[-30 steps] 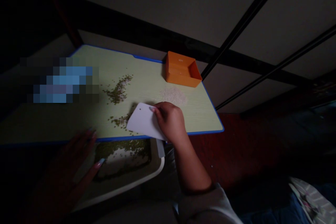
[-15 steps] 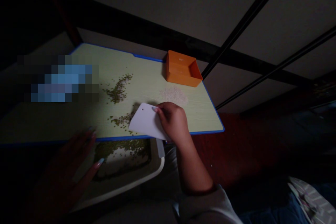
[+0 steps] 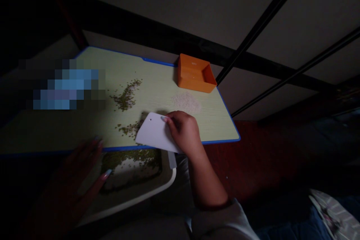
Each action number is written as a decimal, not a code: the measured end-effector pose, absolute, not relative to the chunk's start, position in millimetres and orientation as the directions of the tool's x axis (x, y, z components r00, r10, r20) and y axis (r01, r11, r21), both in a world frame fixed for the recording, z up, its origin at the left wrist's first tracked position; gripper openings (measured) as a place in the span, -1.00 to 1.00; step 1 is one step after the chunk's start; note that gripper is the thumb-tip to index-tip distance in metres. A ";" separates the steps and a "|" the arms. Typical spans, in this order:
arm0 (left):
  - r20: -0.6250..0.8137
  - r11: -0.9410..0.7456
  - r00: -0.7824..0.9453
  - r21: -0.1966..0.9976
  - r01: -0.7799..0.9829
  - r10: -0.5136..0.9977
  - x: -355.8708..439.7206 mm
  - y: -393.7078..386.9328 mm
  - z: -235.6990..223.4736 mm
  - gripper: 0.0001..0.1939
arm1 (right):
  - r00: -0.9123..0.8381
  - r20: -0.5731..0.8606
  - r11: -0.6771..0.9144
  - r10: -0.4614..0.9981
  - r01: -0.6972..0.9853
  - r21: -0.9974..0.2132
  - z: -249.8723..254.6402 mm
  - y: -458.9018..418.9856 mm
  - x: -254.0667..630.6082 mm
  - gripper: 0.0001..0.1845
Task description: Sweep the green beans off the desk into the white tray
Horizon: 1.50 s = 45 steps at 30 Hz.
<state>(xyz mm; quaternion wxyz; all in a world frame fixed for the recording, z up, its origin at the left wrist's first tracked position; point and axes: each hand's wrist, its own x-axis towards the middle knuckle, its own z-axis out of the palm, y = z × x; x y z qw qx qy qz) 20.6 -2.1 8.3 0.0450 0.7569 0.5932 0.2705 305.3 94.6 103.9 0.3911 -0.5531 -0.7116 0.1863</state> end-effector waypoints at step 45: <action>0.372 -0.299 0.161 0.351 0.887 0.914 19.9 -3.6 6.4 -0.30 | -0.110 0.707 0.450 0.699 0.835 -0.315 111.4 33.2 343.9 -0.90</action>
